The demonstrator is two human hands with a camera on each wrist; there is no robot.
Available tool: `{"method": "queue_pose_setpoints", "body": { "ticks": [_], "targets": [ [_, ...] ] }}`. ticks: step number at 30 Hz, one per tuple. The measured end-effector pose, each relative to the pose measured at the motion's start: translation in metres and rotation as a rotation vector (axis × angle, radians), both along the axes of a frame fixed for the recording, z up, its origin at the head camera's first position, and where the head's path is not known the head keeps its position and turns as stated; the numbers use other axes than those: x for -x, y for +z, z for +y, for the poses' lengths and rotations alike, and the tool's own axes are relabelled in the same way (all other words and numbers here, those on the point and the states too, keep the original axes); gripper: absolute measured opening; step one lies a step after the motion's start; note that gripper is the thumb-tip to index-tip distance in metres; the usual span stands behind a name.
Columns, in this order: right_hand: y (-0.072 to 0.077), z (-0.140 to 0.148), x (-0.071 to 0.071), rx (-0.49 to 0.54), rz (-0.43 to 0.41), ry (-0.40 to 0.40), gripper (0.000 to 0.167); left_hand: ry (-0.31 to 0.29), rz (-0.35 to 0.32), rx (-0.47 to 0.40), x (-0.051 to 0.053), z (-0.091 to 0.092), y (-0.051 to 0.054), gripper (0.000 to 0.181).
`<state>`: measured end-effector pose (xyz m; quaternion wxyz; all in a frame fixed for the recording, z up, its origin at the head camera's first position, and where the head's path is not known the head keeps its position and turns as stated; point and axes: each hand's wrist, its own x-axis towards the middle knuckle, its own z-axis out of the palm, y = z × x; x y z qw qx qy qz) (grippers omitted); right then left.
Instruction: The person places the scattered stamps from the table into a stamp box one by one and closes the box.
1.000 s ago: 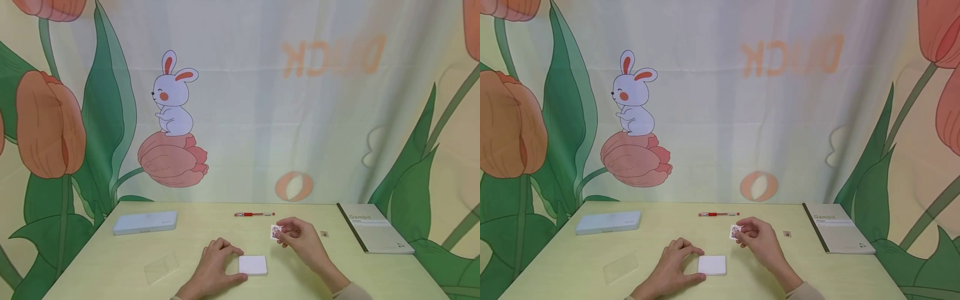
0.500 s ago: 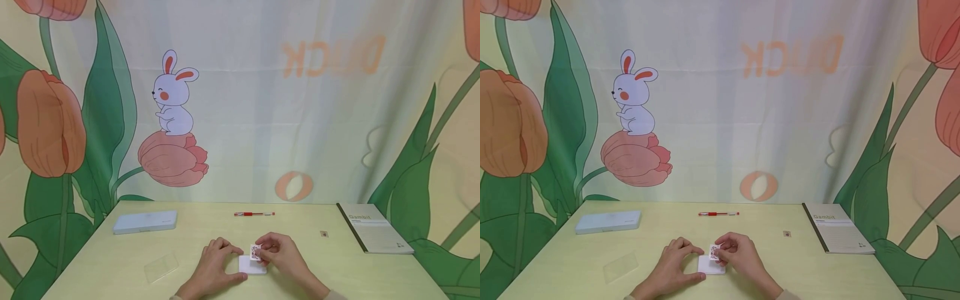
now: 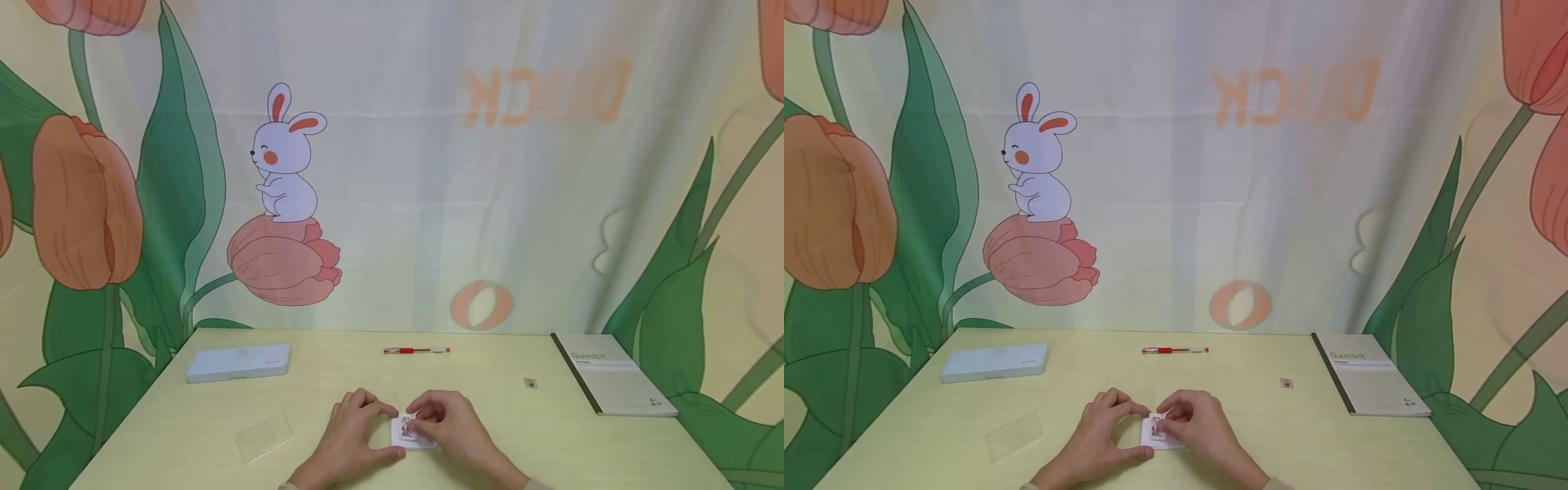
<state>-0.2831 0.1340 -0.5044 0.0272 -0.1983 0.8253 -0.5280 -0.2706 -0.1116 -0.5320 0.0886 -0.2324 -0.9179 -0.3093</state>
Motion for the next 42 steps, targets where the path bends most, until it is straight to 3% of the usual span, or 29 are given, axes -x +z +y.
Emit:
{"method": "queue_pose_setpoints", "body": {
  "ticks": [4,19,28,42],
  "targets": [
    [-0.0022,-0.0012,-0.0004,-0.032,0.008,-0.012,0.013,0.004,0.003,0.005,-0.0004,0.0002,0.0002,0.060],
    [-0.0098,-0.0068,-0.0021,-0.212,0.207,-0.051,0.015,0.007,-0.003,0.001,-0.0012,0.0004,0.0000,0.059],
    [-0.0085,-0.0070,-0.0037,-0.266,0.196,-0.041,0.010,0.012,0.004,0.004,-0.0009,0.0003,-0.0011,0.058],
    [-0.0088,-0.0069,-0.0032,-0.238,0.184,-0.053,0.011,0.007,0.027,0.005,-0.0011,0.0001,-0.0042,0.059]
  ]
}}
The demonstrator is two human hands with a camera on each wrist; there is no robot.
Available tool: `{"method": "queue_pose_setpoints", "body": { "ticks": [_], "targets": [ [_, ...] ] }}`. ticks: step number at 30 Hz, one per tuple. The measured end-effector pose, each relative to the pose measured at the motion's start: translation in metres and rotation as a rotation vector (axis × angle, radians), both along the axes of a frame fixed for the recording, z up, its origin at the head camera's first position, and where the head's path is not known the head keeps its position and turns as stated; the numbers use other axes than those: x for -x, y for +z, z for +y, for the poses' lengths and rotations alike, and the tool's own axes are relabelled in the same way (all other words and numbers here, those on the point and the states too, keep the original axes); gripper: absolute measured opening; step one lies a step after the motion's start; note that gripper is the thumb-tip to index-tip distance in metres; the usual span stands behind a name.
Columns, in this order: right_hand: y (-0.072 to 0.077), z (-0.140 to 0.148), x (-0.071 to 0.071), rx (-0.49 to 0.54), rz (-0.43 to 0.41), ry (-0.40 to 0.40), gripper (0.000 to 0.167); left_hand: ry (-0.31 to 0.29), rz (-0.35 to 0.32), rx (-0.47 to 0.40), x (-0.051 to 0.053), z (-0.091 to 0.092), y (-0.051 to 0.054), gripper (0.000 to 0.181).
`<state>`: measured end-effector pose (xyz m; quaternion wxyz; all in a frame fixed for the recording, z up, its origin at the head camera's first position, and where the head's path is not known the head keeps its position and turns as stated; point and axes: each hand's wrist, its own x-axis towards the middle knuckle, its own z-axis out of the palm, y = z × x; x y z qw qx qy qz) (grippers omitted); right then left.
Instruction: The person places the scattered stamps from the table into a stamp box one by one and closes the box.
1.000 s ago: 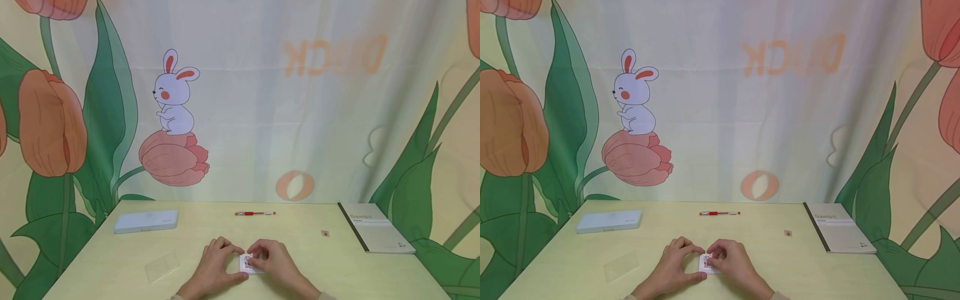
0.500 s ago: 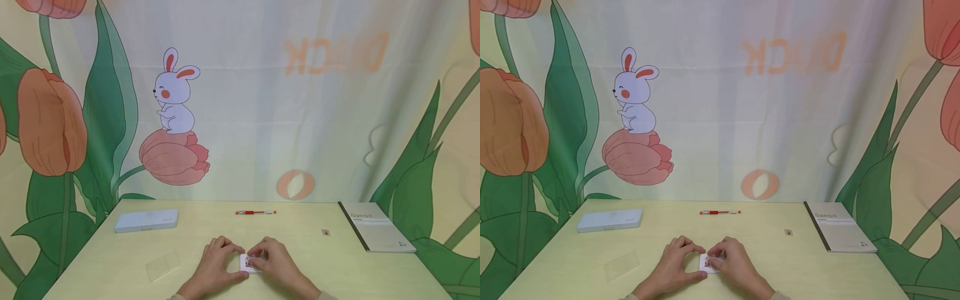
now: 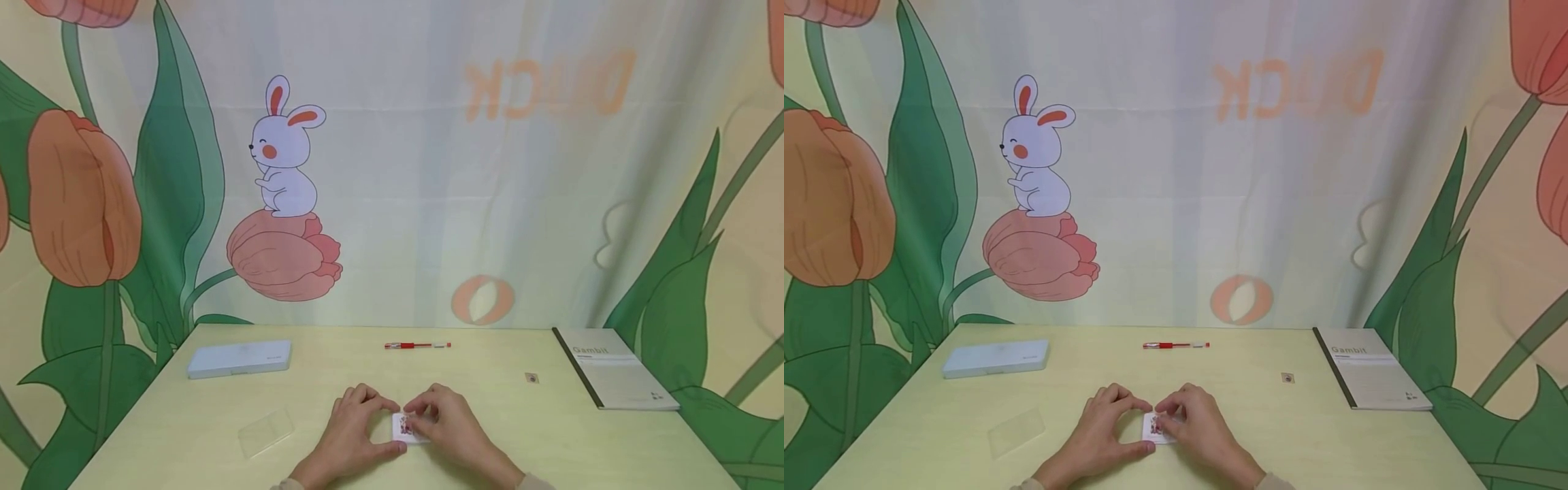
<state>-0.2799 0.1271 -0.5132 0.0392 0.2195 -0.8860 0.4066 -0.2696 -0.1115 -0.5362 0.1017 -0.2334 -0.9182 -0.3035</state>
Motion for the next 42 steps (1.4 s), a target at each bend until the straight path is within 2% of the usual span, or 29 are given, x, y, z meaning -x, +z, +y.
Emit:
{"method": "queue_pose_setpoints", "body": {
  "ticks": [9,17,23,30,35,42],
  "targets": [
    [0.009,0.008,0.007,-0.011,0.069,-0.071,0.019,0.000,0.000,-0.009,0.001,0.000,0.000,0.059],
    [0.017,0.022,0.014,0.043,0.071,-0.099,0.032,-0.005,-0.002,-0.011,0.001,0.001,-0.001,0.060],
    [0.025,0.035,0.022,0.076,0.056,-0.158,0.037,-0.003,-0.022,-0.011,0.000,0.002,0.001,0.060],
    [0.043,0.066,0.033,0.138,0.094,-0.169,0.048,0.004,-0.022,-0.007,-0.001,0.001,0.002,0.060],
    [0.051,0.095,0.042,0.150,0.137,-0.180,0.055,0.003,-0.014,-0.011,-0.001,0.001,0.002,0.060],
    [0.062,0.134,0.047,0.173,0.165,-0.212,0.062,0.003,-0.018,-0.008,-0.002,0.000,0.003,0.060]
  ]
}}
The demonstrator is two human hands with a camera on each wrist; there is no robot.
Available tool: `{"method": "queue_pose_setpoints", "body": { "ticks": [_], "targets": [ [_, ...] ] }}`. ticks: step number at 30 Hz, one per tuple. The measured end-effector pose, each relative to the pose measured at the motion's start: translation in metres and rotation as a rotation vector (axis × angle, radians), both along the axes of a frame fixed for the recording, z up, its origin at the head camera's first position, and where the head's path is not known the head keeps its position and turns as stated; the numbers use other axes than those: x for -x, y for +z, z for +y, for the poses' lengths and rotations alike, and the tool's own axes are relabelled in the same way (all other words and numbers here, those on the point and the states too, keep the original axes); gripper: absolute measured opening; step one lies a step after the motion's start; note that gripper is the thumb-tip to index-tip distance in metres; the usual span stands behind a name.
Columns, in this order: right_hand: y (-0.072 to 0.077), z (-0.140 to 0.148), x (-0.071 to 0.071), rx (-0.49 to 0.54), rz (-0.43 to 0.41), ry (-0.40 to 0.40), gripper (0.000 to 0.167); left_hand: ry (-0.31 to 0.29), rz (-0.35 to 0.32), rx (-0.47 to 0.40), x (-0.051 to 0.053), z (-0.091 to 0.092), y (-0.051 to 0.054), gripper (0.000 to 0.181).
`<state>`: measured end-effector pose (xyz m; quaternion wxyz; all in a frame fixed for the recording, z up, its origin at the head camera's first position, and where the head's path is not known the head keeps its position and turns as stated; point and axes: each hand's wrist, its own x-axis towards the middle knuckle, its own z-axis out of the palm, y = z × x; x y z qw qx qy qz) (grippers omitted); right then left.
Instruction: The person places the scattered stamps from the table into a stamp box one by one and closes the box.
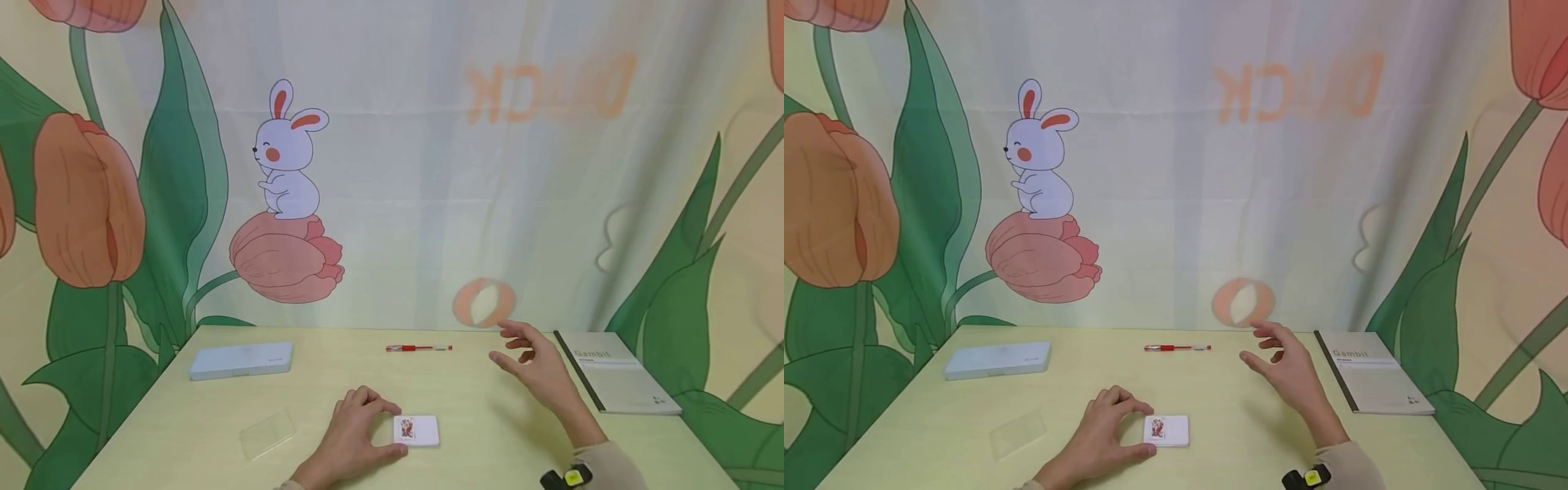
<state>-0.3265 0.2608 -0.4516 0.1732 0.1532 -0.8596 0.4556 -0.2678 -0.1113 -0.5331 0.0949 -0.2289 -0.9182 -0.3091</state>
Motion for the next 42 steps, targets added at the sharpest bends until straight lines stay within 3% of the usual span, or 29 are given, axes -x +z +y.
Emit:
{"method": "queue_pose_setpoints", "body": {
  "ticks": [15,21,31,34,42],
  "targets": [
    [-0.004,0.067,0.004,-0.041,0.005,-0.075,0.063,-0.003,0.001,0.006,0.001,-0.001,0.001,0.059],
    [-0.017,0.082,0.010,-0.049,-0.048,-0.051,0.064,0.003,-0.006,0.008,0.001,-0.002,0.002,0.060],
    [-0.047,0.095,0.016,-0.026,-0.235,-0.017,0.070,0.003,-0.006,0.016,0.000,0.000,-0.001,0.060],
    [-0.055,0.098,0.016,-0.060,-0.268,-0.023,0.072,0.002,-0.007,0.016,0.000,0.000,-0.001,0.059],
    [-0.064,0.096,0.019,-0.178,-0.258,-0.040,0.061,0.001,0.002,0.022,0.001,-0.001,-0.001,0.060]
  ]
}}
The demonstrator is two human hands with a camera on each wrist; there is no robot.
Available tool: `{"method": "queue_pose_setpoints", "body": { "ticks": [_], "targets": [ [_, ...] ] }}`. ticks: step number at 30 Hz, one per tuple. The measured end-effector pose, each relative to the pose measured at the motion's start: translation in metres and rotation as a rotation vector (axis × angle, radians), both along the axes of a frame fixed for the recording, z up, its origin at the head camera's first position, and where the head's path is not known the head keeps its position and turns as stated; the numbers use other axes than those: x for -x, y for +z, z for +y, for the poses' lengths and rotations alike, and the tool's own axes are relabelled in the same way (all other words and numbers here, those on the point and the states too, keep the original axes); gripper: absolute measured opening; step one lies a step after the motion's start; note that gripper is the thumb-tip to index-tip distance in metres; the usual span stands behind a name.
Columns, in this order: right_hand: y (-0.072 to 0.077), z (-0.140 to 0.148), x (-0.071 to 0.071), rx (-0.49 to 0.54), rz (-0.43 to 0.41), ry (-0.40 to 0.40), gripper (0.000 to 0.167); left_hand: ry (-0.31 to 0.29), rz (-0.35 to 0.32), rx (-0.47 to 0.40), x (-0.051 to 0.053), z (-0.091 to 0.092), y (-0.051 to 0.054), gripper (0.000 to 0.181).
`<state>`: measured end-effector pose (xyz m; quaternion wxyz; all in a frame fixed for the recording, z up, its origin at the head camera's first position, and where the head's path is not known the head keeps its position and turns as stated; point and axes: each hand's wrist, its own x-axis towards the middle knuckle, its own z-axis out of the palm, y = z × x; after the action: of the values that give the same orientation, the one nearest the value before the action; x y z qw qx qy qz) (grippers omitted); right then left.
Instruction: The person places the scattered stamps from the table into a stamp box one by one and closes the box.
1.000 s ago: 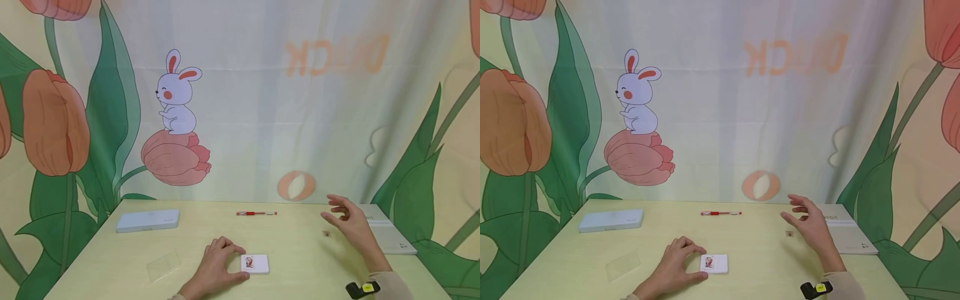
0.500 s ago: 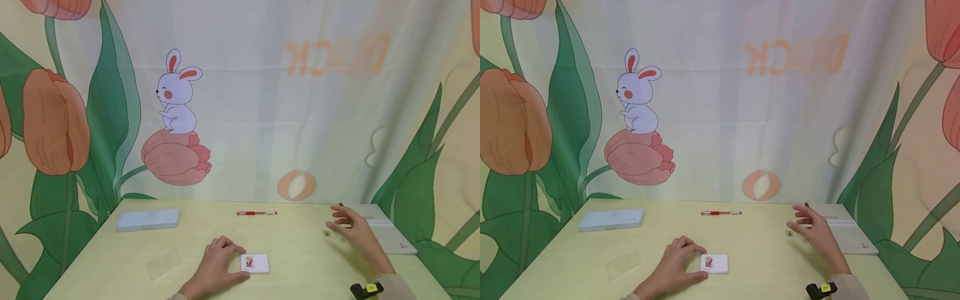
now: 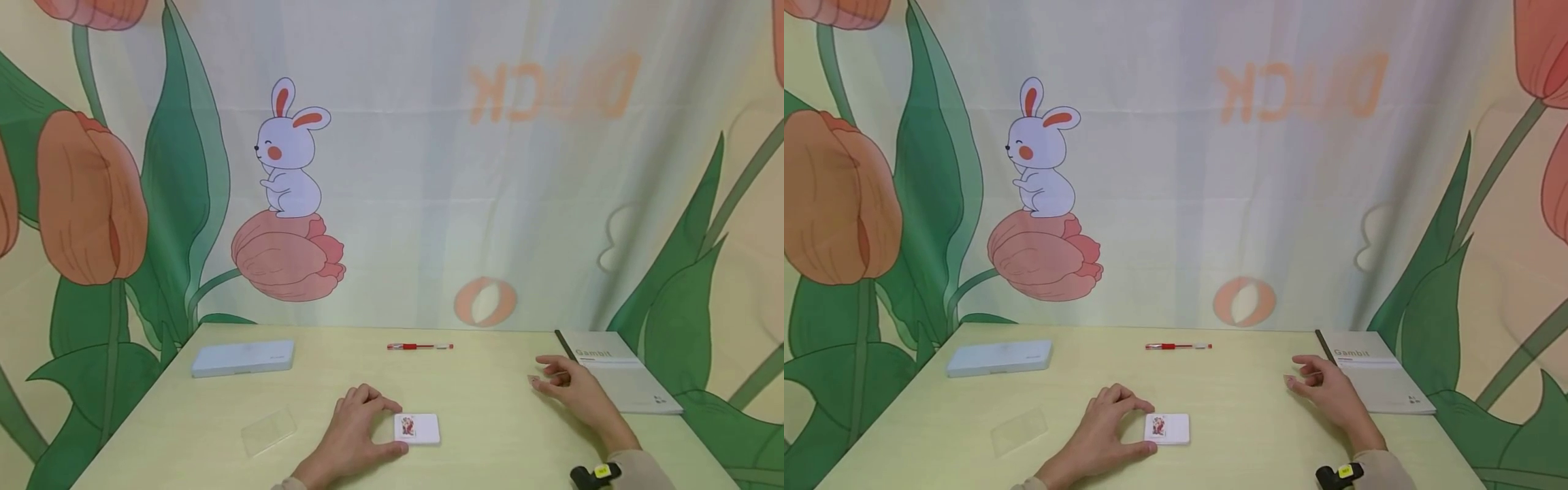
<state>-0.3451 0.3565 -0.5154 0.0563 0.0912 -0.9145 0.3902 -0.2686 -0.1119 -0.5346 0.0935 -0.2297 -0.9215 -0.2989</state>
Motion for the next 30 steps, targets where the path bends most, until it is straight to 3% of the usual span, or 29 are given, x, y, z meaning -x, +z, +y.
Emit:
{"method": "queue_pose_setpoints", "body": {
  "ticks": [16,21,30],
  "targets": [
    [-0.0065,-0.0025,0.0016,-0.146,0.081,0.004,0.037,-0.002,0.000,-0.006,0.0005,-0.0003,0.0007,0.059],
    [-0.0073,-0.0045,0.0016,-0.154,0.106,-0.022,0.029,-0.003,-0.002,-0.006,-0.0001,-0.0004,0.0026,0.059],
    [-0.0075,-0.0043,0.0025,-0.143,0.078,-0.028,0.026,-0.002,-0.016,-0.004,-0.0005,0.0001,0.0029,0.059]
  ]
}}
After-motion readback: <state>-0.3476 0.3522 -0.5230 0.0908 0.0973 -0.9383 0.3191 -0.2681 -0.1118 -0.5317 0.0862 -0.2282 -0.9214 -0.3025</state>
